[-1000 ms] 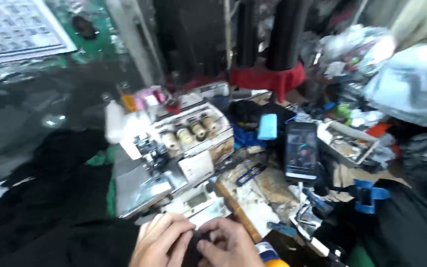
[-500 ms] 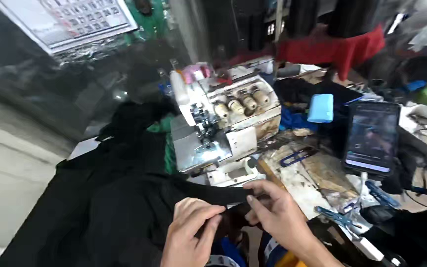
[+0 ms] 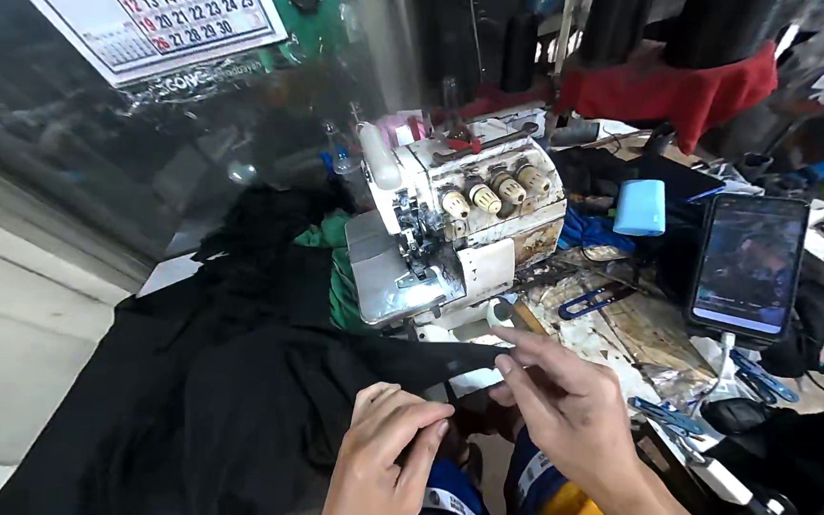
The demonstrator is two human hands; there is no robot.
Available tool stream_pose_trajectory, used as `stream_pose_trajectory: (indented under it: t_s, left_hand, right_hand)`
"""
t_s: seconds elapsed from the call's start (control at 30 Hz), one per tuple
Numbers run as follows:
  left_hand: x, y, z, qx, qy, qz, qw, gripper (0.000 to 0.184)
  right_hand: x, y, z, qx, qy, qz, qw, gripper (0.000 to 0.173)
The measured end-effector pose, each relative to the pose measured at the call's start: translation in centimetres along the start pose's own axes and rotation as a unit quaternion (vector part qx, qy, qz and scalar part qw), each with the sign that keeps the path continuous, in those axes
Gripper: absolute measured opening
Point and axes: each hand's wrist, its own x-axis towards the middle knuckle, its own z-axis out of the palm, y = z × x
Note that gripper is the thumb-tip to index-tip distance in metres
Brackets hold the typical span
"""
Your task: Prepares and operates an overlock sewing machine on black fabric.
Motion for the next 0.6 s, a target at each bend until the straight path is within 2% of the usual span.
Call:
stream_pose_trajectory:
  t_s: [0.03,0.1,0.17,0.27,0.43,0.6]
  left_hand:
    - [0.0,0.3,0.0,-0.002,0.002,-0.001,1.0,0.013]
    - [-0.3,0.3,0.4,0.003,-0.001,-0.007,1.0,0.013]
    - [-0.6,-0.1,0.9,0.013,-0.016,-0.013,1.0,0.014]
    - [-0.6,-0.4,1.0,0.031,-0.04,-0.016,0.999,0.015]
    - [1.2,0.1,0.0,0.063,-0.074,-0.009,0.995,0.016]
    - [3.7,1.5,0.9,0.017,-0.068,-0.032,0.997,0.015]
  right_hand:
    - [-0.5,0.3,0.1,-0.001,0.007,-0.003,1.0,0.036]
    - [-2.2,1.3,0.4,0.02,0.001,0.056,0.998,0.039]
    - [-3.8,2.0,0.7,0.04,-0.005,0.12,0.992,0.039]
    - [-4.9,2.5,1.0,0.059,0.001,0.166,0.984,0.034]
    - [-5.7,2.9,1.3,0.079,-0.011,0.185,0.979,0.029]
    - [-5.5,3.4,1.9,0.105,0.002,0.158,0.982,0.027]
